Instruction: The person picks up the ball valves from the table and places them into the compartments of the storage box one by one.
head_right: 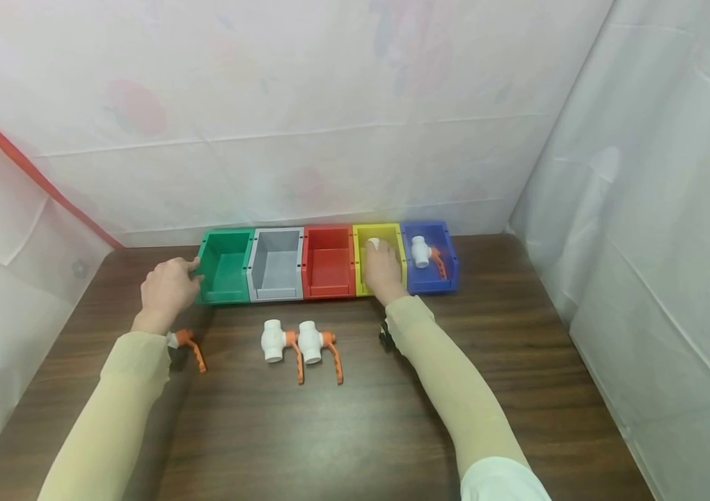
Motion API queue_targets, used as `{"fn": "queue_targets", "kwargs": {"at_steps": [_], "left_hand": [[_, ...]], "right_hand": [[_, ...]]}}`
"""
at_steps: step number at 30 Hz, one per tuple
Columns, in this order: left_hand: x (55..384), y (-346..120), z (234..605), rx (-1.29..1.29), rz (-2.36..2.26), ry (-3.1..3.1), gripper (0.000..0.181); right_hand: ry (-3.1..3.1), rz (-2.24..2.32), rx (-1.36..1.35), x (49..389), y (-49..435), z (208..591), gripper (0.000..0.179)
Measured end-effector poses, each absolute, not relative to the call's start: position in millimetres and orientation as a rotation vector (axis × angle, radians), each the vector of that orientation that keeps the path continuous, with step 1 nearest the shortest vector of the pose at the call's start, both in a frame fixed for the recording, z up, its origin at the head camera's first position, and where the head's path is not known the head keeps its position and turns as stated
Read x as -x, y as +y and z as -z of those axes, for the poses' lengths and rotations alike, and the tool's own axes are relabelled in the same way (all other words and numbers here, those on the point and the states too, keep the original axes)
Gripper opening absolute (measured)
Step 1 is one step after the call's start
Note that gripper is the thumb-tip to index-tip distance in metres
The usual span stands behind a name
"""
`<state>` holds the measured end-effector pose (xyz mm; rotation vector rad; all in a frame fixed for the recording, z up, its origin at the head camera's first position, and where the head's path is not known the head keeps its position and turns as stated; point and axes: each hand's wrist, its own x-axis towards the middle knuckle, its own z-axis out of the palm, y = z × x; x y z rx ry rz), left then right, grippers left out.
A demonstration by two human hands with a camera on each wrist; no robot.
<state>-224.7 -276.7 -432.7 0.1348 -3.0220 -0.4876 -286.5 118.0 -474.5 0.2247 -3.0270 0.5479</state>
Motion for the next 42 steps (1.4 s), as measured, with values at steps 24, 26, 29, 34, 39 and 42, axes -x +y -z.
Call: {"fn": "queue_targets", "kwargs": {"at_steps": [24, 26, 29, 34, 39, 42], "left_hand": [[224, -276, 435, -0.127, 0.5, -3.02, 0.046], [224, -275, 435, -0.127, 0.514, -3.014, 0.046], [225, -275, 436, -0.123, 0.515, -3.012, 0.046], [224, -275, 436, -0.137, 0.51, -3.023, 0.047], [223, -276, 435, -0.15, 0.509, -3.024, 0.047], [222, -276, 435, -0.154, 0.504, -3.028, 0.047]], "right_hand": [[-2.784, -0.882, -0.358, 261, 124, 459, 0.046], [-2.749, -0.889, -0.402, 256, 126, 457, 0.043], [-2.72, -0.885, -0.453, 247, 128, 454, 0.039], [-2.71, -0.862, -0.545, 234, 128, 455, 0.036], [-2.732, -0.898, -0.612, 220, 125, 457, 0.034], [-2.738, -0.883, -0.651, 212, 123, 459, 0.033]]}}
